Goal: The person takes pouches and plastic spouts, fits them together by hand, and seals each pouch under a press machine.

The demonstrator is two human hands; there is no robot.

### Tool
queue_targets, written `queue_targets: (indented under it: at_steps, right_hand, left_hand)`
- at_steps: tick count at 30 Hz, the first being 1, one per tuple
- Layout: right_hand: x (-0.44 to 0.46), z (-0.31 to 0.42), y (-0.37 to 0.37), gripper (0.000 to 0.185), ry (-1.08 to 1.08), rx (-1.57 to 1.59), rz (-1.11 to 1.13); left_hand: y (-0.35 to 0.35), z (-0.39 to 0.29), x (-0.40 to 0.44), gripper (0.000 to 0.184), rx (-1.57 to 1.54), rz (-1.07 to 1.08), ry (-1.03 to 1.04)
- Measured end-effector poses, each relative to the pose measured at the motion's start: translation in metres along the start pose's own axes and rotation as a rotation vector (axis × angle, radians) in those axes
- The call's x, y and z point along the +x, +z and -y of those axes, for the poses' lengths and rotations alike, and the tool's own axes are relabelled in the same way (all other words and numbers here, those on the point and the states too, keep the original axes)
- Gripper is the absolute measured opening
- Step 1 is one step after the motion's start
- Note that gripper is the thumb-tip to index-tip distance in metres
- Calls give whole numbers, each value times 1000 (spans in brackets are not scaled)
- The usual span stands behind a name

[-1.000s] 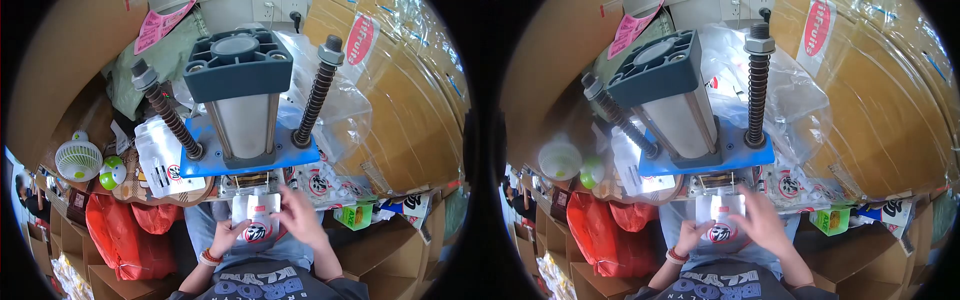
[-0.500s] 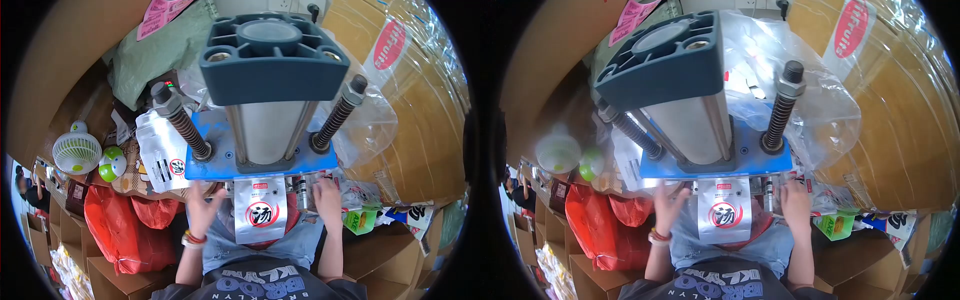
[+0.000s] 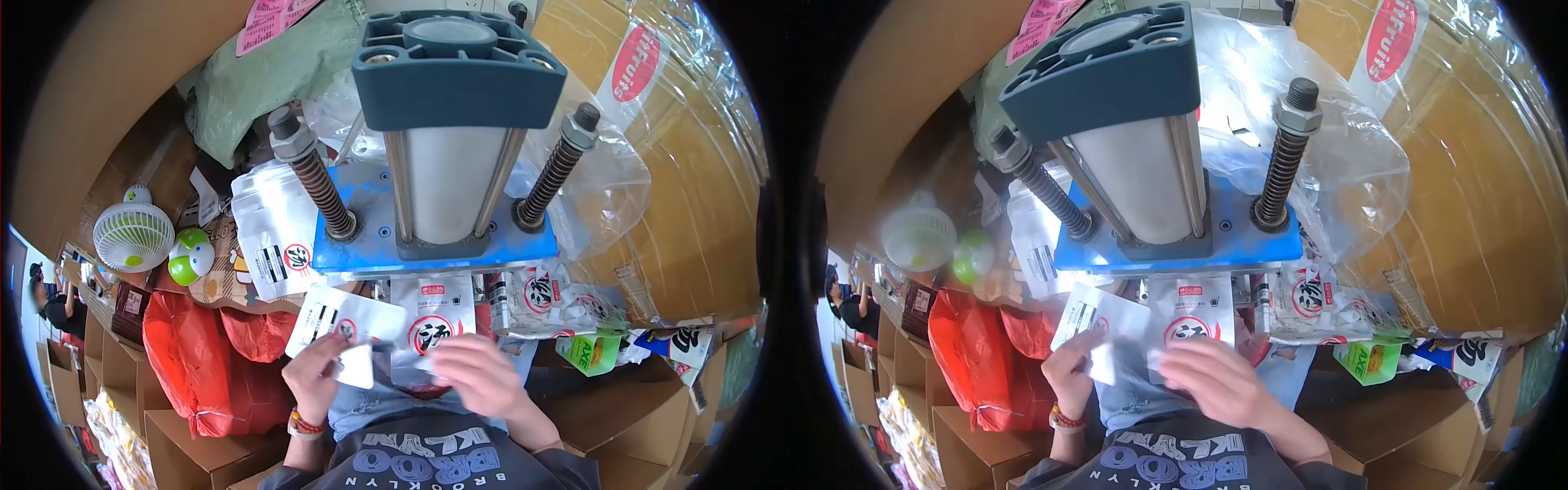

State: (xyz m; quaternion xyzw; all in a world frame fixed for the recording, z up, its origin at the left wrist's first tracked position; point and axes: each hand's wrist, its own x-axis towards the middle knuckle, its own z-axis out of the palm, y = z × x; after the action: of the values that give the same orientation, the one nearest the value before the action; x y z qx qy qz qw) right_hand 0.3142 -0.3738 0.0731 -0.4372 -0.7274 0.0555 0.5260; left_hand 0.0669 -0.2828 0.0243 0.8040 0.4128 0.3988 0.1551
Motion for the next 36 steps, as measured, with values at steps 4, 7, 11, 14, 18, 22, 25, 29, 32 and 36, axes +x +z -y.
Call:
queue_targets:
  at_steps: [4, 7, 11, 14, 18, 22, 25, 29, 32, 36]
  right_hand:
    - [-5, 14, 0, 31, -172, 156, 90]
    - [0, 32, -19, 31, -98, 336, 114]
    - [-9, 22, -21, 25, 50, 43, -42]
    - [-16, 23, -32, 28, 84, -48, -150]
    - [-8, 14, -24, 26, 77, 76, 66]
    - [-6, 12, -23, 24, 129, 169, 41]
    - [-16, 6, -27, 20, 229, 55, -141]
    - [-20, 4, -32, 23, 249, -65, -122]
    - [-17, 1, -22, 28, 114, 2, 25]
    - [-4, 12, -28, 27, 137, 158, 15]
  left_hand:
    - [-24, -35, 3, 28, -114, 162, 236]
    - [-30, -47, 3, 28, -248, 250, 299]
    - [7, -41, 8, 20, -317, 351, 130]
    - [17, -38, 4, 28, -324, 250, 78]
    - [12, -43, 11, 29, -248, 322, 202]
    - [20, -45, 7, 28, -371, 434, 174]
    - [42, -35, -1, 31, -465, 448, -134]
    - [38, -35, 5, 32, -316, 270, 41]
    - [25, -47, 16, 32, -275, 301, 152]
    - [20, -48, 15, 26, -366, 416, 195]
